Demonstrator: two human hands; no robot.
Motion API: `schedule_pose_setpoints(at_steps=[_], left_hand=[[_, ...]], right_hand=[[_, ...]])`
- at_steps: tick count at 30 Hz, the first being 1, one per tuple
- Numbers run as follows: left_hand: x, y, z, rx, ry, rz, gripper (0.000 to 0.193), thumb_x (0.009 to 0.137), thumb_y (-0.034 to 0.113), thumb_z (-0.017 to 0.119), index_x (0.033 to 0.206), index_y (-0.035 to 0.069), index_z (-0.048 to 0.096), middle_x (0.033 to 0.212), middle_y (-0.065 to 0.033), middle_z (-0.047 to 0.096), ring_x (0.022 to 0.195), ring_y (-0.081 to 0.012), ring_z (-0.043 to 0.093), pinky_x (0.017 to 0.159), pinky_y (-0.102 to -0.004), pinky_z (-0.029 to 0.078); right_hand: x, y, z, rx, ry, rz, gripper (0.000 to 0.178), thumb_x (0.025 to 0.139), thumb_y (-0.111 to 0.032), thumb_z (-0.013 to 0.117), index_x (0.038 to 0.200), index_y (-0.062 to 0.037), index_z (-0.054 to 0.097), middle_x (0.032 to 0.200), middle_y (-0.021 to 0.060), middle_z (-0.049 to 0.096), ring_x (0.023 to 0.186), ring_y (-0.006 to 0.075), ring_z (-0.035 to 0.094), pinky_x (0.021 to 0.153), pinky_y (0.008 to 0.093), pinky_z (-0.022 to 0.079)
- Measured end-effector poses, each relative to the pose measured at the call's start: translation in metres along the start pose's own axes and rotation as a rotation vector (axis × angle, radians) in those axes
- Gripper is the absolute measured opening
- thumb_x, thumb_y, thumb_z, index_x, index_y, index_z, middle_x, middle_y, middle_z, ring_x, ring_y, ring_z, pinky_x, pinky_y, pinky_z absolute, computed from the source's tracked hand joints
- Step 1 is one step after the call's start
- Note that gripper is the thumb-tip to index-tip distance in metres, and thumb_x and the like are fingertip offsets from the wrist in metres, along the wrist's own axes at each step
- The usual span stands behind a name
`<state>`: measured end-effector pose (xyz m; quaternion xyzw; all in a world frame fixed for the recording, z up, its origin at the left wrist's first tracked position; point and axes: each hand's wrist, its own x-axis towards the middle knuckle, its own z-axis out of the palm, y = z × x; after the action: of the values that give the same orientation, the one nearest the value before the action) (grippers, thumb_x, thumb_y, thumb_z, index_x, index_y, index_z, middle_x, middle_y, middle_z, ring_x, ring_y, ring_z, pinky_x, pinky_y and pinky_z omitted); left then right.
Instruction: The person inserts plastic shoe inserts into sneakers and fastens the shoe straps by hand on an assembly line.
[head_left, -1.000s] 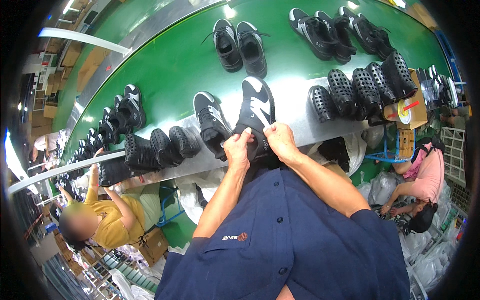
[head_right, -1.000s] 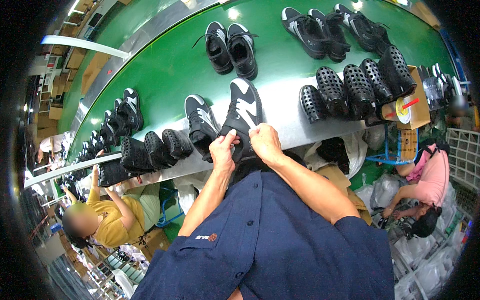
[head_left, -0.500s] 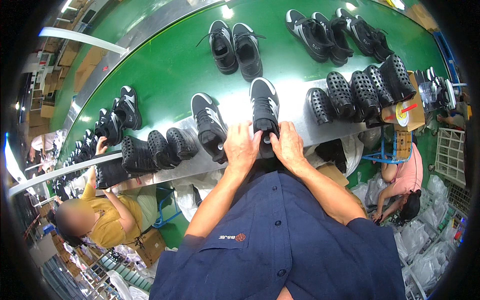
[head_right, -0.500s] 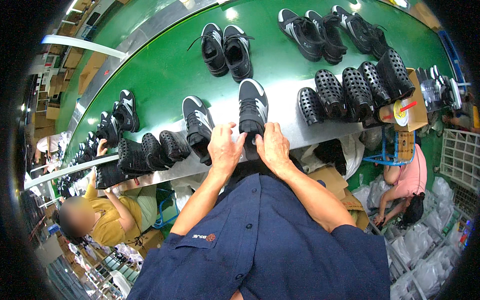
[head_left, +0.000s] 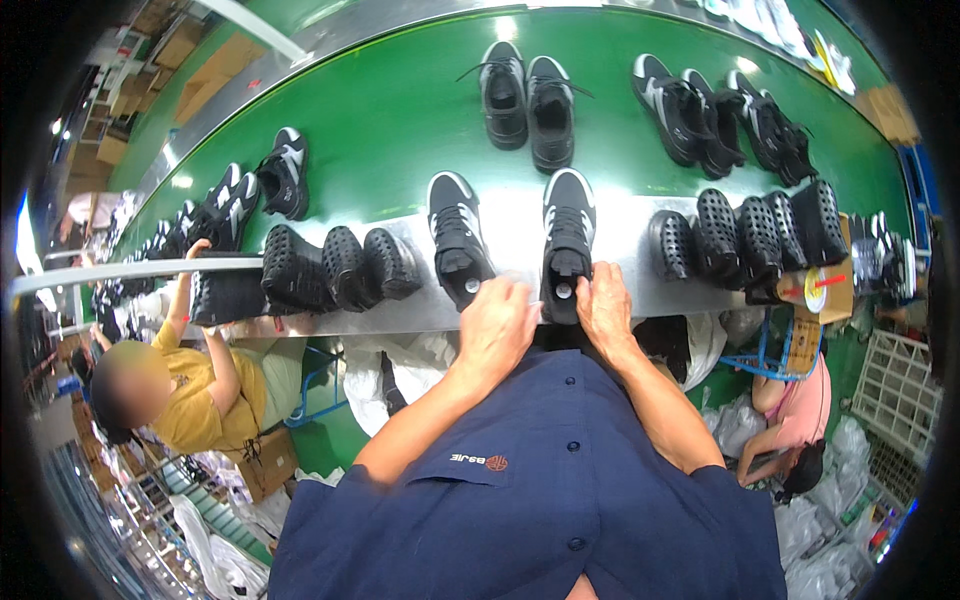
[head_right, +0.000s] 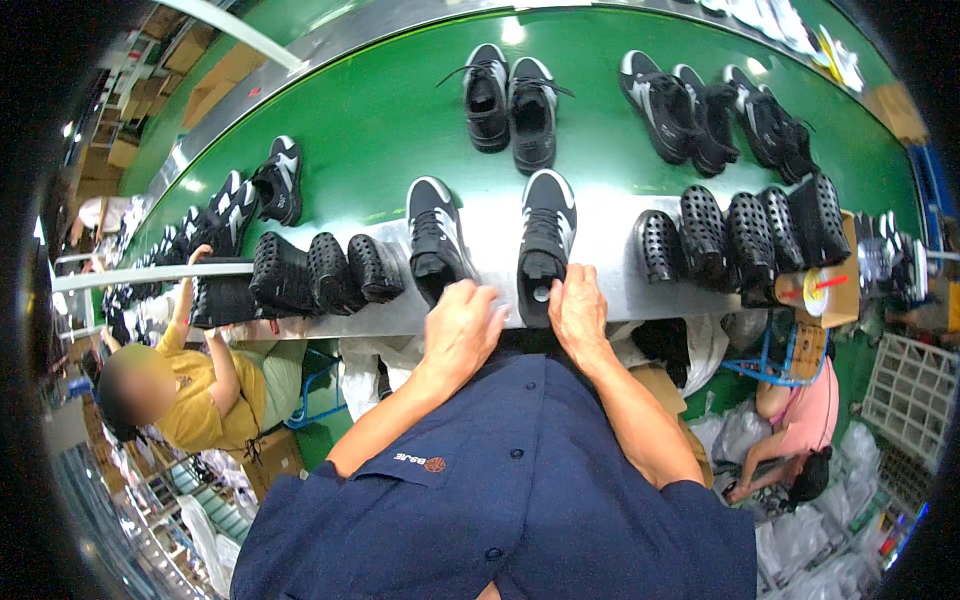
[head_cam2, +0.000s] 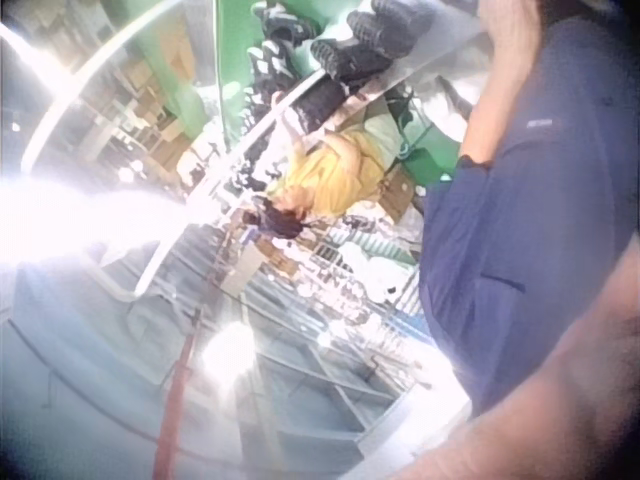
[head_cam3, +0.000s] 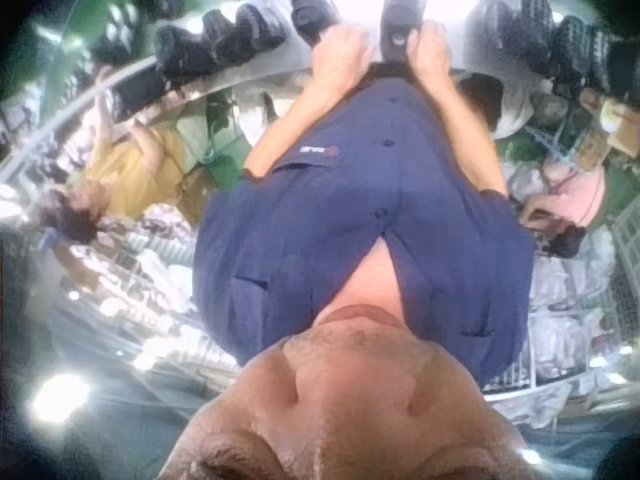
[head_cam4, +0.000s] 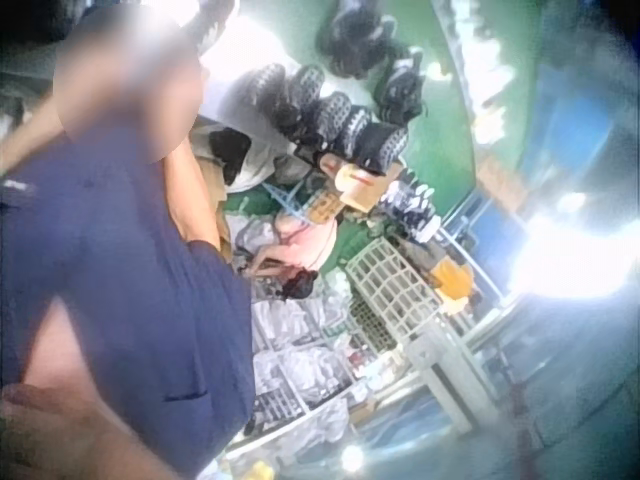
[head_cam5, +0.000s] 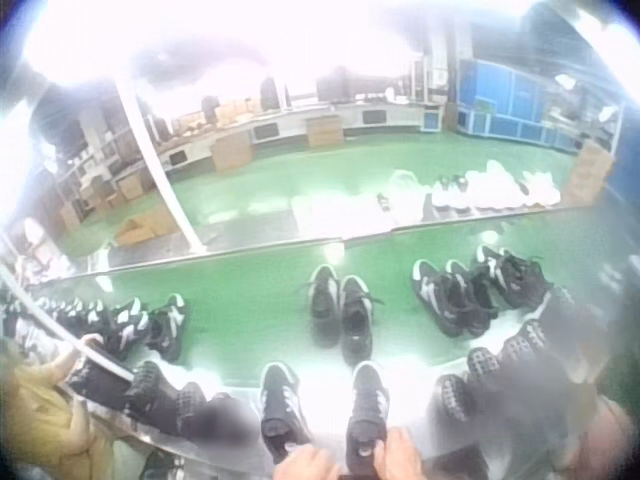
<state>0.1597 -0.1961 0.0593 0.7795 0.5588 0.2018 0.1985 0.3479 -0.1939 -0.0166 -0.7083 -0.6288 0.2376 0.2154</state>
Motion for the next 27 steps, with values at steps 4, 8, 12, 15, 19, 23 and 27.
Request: schedule_pose_setpoints(at_steps=[4,8,12,15,19,23,27], left_hand=[[-0.033,-0.030,-0.014,0.100,0.145,-0.172,0.031,0.078,0.008,0.076,0.103,0.000,0.059,0.099,-0.0189,0.060,0.096,-0.0384,0.059,0.080,-0.0456,0.051],[-0.041,-0.073,0.023,-0.046,-0.047,-0.132,0.023,0.084,-0.002,0.062,0.106,0.001,0.056,0.100,-0.0206,0.059,0.097,-0.0401,0.058,0.083,-0.0464,0.050],[-0.042,-0.073,0.017,-0.035,-0.027,-0.089,0.021,0.085,-0.002,0.060,0.105,0.002,0.056,0.097,-0.0194,0.059,0.095,-0.0380,0.058,0.083,-0.0454,0.050],[-0.047,-0.077,0.017,-0.054,-0.005,-0.100,0.022,0.084,0.001,0.063,0.105,0.002,0.057,0.096,-0.0185,0.059,0.095,-0.0366,0.058,0.083,-0.0447,0.050],[-0.054,-0.075,0.027,-0.088,0.171,-0.089,0.019,0.084,0.003,0.063,0.102,0.001,0.057,0.092,-0.0168,0.059,0.092,-0.0345,0.059,0.081,-0.0436,0.052],[-0.055,-0.080,0.040,-0.095,0.267,-0.077,0.008,0.084,0.004,0.061,0.091,0.000,0.058,0.083,-0.0155,0.058,0.083,-0.0334,0.059,0.076,-0.0433,0.052],[-0.060,-0.085,0.043,-0.117,0.265,-0.100,0.009,0.085,0.006,0.065,0.088,0.001,0.058,0.081,-0.0166,0.057,0.081,-0.0341,0.057,0.075,-0.0439,0.051]], right_hand=[[0.005,-0.009,0.000,-0.002,-0.048,-0.108,0.015,0.091,-0.009,0.058,0.102,0.0001,0.053,0.101,0.0227,0.056,0.084,0.0459,0.062,0.071,0.0528,0.052],[0.030,-0.039,0.029,-0.022,-0.100,-0.299,0.017,0.091,-0.010,0.059,0.104,-0.0001,0.054,0.099,0.0228,0.056,0.082,0.0434,0.063,0.069,0.0499,0.054],[0.046,-0.052,0.040,-0.123,-0.141,-0.265,0.021,0.091,-0.014,0.063,0.106,-0.0012,0.056,0.101,0.0215,0.057,0.086,0.0407,0.063,0.071,0.0486,0.055],[0.047,-0.075,0.018,-0.182,-0.107,-0.395,0.029,0.088,-0.017,0.069,0.110,-0.0021,0.058,0.101,0.0174,0.058,0.092,0.0367,0.062,0.075,0.0460,0.054],[0.050,-0.116,0.011,-0.136,-0.095,-0.720,0.035,0.079,-0.021,0.077,0.108,-0.0067,0.063,0.096,0.0099,0.059,0.093,0.0297,0.059,0.076,0.0401,0.051],[0.065,-0.138,0.046,-0.200,-0.172,-1.077,0.023,0.073,-0.020,0.077,0.088,-0.0105,0.062,0.086,0.0063,0.056,0.085,0.0260,0.057,0.069,0.0376,0.049],[0.078,-0.120,0.053,-0.062,-0.105,-1.089,0.015,0.077,-0.014,0.074,0.077,-0.0114,0.060,0.077,0.0062,0.053,0.074,0.0267,0.056,0.062,0.0386,0.048]])
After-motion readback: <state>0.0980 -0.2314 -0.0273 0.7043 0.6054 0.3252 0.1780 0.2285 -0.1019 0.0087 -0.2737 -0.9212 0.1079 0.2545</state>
